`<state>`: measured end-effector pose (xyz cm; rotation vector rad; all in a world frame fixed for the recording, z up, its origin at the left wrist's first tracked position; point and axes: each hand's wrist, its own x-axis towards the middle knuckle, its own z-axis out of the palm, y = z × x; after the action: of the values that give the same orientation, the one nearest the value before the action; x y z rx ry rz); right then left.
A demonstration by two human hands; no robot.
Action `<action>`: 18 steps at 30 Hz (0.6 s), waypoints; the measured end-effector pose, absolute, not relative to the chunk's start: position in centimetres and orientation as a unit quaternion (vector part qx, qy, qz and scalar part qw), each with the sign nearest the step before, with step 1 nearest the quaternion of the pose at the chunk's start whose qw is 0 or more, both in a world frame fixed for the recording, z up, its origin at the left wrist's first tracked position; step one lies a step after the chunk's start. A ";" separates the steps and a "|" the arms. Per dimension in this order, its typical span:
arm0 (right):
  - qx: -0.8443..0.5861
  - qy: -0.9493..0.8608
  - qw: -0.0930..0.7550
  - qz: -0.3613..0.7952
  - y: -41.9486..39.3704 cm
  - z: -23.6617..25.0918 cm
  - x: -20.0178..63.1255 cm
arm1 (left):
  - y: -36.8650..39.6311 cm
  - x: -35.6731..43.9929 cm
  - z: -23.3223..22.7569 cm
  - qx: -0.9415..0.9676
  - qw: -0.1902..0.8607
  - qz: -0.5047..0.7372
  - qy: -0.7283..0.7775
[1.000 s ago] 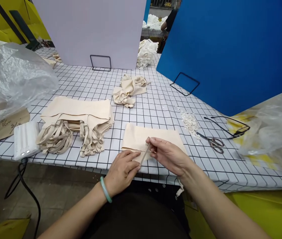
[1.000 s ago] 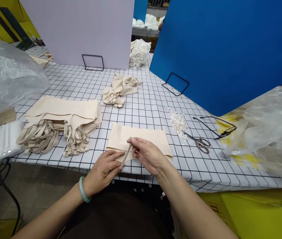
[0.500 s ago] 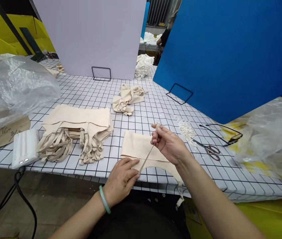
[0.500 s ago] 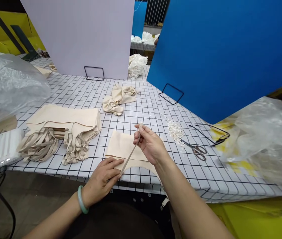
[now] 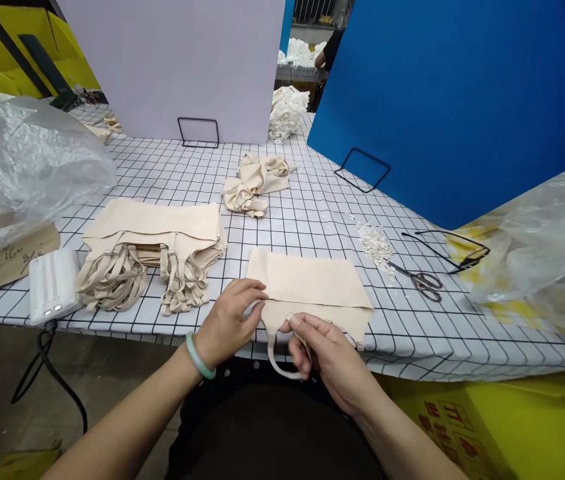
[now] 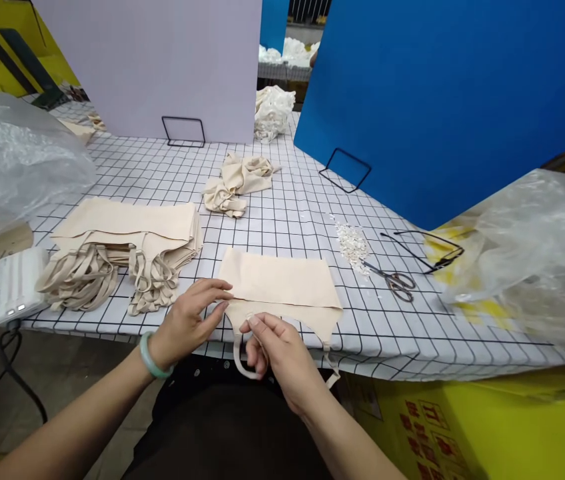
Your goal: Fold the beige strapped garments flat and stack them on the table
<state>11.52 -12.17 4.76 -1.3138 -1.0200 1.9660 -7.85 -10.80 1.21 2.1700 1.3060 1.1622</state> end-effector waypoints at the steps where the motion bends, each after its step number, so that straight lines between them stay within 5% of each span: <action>1: -0.516 -0.378 0.283 0.715 -12.2 4.1 11.5 | -10.1 -7.9 0.9 0.787 0.166 0.390 0.448; 8: -0.601 -0.352 0.273 0.663 -9.5 3.0 10.9 | -6.0 -7.1 -1.9 0.868 0.148 0.247 0.405; 18: -0.610 -0.210 0.334 0.687 -8.1 2.2 8.7 | -5.1 -7.0 -1.0 0.773 0.286 0.343 0.450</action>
<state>8.73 -8.10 2.22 -1.5933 -0.5485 1.7920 -7.02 -5.09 -0.98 2.0669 1.2036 0.9158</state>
